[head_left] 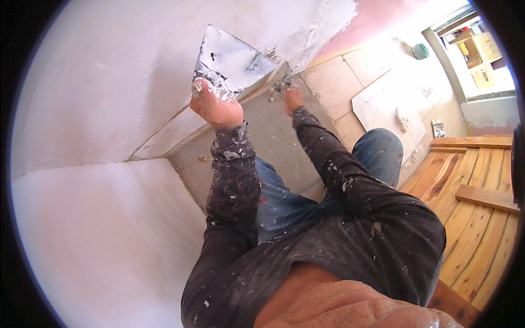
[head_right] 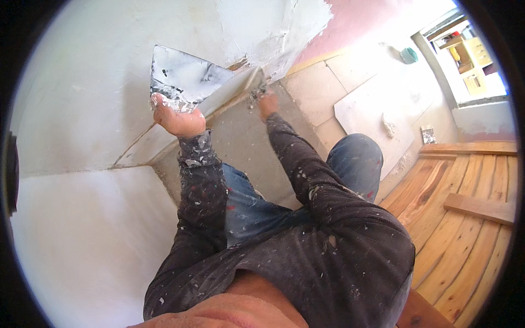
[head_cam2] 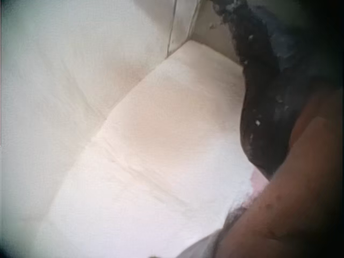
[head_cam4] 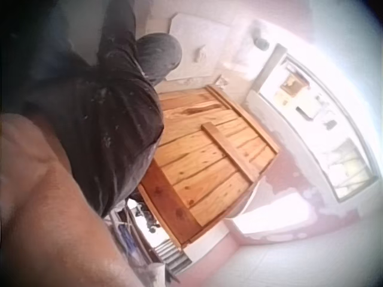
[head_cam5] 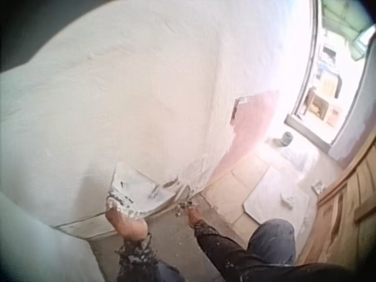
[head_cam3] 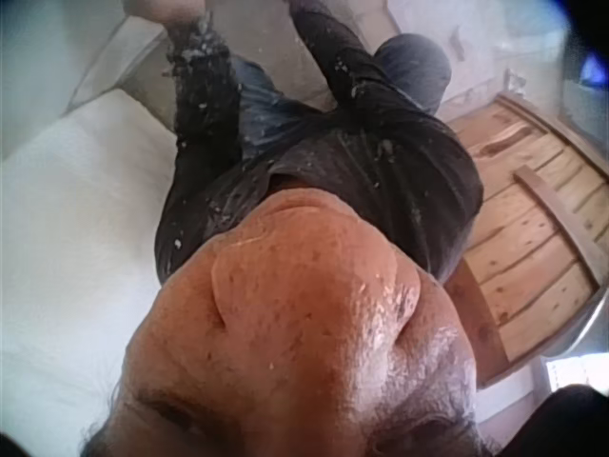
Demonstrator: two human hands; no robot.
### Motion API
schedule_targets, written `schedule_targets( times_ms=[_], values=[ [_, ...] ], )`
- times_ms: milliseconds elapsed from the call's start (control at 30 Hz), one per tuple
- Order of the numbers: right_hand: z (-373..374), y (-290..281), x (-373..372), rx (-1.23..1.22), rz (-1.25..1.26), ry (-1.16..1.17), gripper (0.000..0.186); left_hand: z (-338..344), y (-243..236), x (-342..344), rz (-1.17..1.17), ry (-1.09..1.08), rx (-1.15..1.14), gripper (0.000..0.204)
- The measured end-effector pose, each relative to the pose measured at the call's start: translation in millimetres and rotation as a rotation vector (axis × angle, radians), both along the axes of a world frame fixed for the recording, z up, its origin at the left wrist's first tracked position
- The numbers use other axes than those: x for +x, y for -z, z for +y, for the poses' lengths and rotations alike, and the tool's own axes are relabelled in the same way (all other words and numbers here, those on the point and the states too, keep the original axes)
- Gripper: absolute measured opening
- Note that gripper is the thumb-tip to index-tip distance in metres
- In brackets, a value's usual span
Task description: The person kneels on the floor and uses a trowel and hawk to apply white plaster to a wall corner and adjacent surface. The person repeatedly scoops plaster from the hawk and spreads it along the wall, smoothing the surface.
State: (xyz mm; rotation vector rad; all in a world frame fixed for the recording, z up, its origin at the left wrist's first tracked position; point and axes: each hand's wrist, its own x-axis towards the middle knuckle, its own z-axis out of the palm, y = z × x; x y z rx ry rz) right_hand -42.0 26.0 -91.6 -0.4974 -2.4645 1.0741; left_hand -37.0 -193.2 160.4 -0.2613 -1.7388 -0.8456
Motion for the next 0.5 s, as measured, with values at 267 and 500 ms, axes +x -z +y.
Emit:
schedule_targets(
  times_ms=[267,500],
  values=[
    [73,-16,6,-0.843,-0.163,0.107,0.034,-8,2,3,-0.094,0.002,-0.011,0.063],
    [66,4,-11,-1.489,0.022,0.28,0.03,-20,13,-2,-0.122,-0.054,-0.002,0.064]
  ],
)
